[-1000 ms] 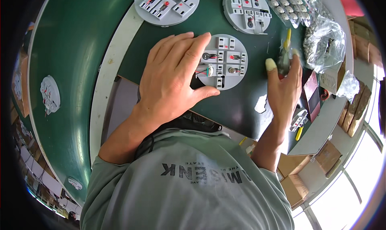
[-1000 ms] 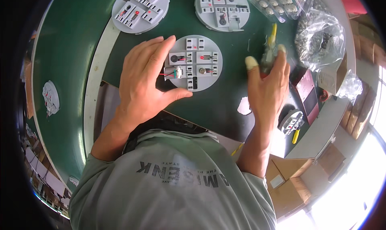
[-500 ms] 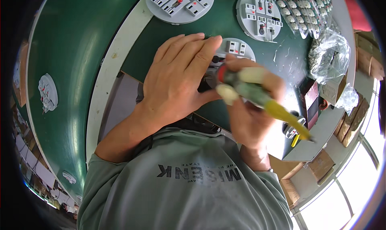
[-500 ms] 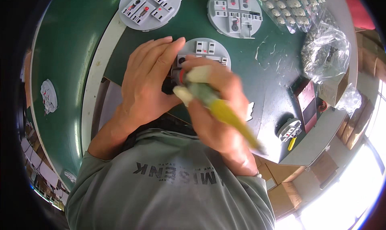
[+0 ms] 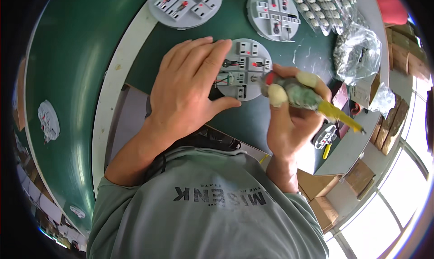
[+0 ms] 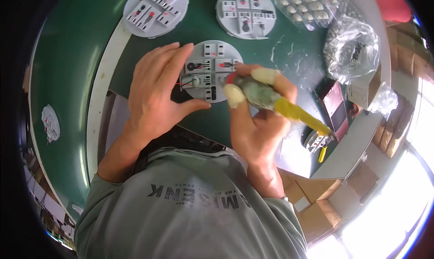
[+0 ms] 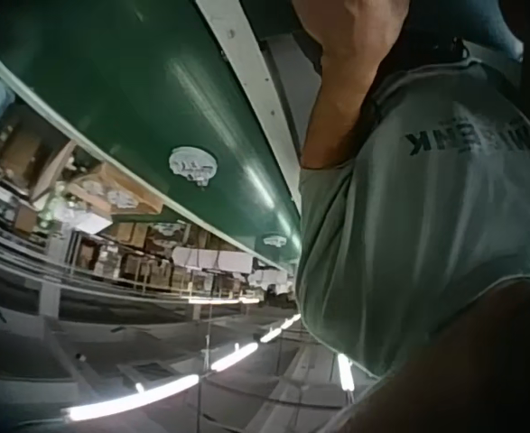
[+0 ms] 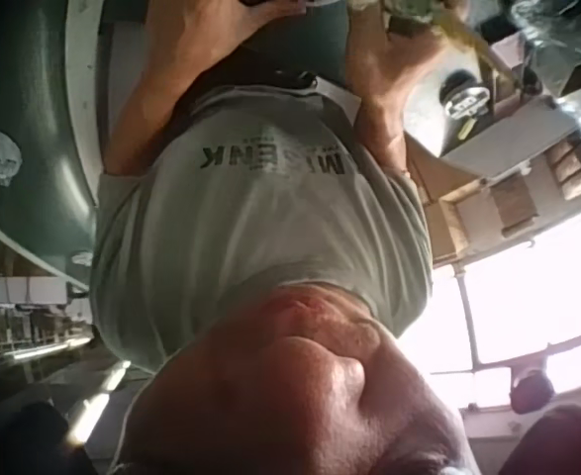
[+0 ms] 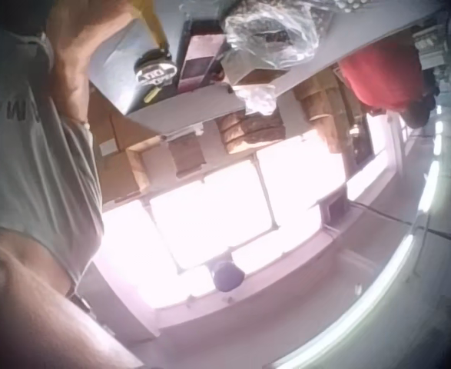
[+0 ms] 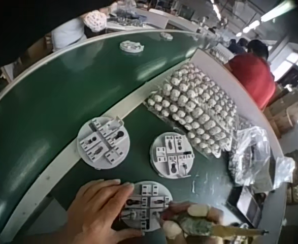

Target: Assembling small electronic components onto a circular plate and applying adhesive using a dispenser.

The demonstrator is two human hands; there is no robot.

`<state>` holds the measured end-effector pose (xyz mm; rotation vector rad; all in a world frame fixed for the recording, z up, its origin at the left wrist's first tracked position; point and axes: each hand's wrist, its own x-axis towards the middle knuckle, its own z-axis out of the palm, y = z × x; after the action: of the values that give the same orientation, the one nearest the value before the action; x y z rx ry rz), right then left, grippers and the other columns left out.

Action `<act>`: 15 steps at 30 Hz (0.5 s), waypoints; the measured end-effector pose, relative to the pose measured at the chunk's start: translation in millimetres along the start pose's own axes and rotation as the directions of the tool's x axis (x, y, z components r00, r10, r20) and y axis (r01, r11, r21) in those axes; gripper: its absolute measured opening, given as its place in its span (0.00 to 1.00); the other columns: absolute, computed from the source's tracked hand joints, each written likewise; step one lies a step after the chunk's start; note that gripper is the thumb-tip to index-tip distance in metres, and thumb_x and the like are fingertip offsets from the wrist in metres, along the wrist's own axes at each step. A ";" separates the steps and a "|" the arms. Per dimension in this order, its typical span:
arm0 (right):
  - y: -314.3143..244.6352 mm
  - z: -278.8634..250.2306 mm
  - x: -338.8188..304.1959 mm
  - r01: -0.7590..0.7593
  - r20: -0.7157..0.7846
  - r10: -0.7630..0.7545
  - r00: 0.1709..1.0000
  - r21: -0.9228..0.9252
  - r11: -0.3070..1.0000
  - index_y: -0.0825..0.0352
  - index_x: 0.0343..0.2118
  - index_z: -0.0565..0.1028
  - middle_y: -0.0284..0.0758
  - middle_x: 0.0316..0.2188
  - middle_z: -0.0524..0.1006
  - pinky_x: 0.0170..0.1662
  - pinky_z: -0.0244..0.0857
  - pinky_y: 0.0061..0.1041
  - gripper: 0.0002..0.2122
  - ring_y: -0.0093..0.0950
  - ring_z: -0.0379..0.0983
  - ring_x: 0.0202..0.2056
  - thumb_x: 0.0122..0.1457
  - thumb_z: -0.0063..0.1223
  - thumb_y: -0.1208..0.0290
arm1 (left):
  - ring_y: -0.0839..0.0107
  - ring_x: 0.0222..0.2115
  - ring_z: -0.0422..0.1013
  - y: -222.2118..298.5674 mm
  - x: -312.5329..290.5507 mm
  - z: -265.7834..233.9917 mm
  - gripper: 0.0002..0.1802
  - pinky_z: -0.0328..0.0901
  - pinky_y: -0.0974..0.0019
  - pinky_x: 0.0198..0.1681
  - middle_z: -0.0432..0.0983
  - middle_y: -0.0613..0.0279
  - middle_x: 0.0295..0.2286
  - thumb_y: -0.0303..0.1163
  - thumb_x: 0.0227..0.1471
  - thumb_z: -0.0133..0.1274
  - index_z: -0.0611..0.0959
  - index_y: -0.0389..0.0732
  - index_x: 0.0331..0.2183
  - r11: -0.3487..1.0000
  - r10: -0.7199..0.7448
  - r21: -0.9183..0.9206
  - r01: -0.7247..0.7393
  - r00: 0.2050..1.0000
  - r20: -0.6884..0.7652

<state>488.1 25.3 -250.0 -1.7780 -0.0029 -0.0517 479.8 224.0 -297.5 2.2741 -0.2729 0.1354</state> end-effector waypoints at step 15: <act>19.0 -19.6 13.0 -0.124 -0.160 0.120 0.980 -0.015 0.992 0.71 0.59 0.66 0.45 0.46 0.82 0.48 0.76 0.27 0.24 0.30 0.80 0.45 0.64 0.65 0.79 | 0.50 0.59 0.71 -1.7 15.1 9.7 0.59 0.64 0.49 0.63 0.77 0.53 0.55 0.39 0.28 0.82 0.76 0.41 0.64 0.999 0.030 0.022 -0.030 0.999 0.020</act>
<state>501.0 1.9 -264.1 -1.7915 0.2227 -0.1055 495.0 215.5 -302.2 2.2947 -0.3177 0.1322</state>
